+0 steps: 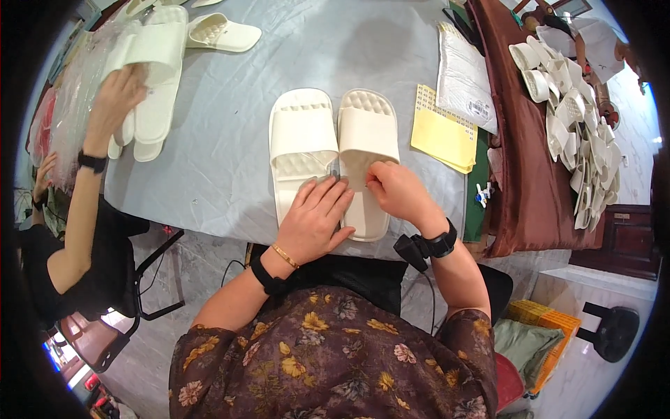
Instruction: Labeling and inspecting white slippers in a shoe factory.
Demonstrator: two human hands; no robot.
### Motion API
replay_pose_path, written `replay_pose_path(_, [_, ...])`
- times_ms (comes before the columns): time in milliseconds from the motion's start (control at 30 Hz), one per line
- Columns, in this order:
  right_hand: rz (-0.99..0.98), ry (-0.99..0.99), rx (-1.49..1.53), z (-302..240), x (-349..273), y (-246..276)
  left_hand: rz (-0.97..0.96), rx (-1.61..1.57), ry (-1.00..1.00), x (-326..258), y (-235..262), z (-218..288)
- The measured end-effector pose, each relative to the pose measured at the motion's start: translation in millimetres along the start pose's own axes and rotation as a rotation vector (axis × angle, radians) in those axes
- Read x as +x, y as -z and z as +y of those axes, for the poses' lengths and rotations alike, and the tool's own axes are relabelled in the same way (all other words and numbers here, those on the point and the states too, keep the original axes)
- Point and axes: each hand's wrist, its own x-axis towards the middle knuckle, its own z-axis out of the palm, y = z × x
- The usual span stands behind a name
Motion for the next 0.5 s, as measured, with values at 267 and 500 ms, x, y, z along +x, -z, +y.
replay_pose_path(267, [0.049, -0.022, -0.031, -2.9, -2.7, -2.7, 0.008, 0.007, -0.007, 0.6, 0.4, 0.3])
replay_pose_path(500, [0.202, -0.057, 0.048, -6.3, -4.5, -8.3, 0.006, 0.013, -0.004, 1.0, 1.7, 1.4])
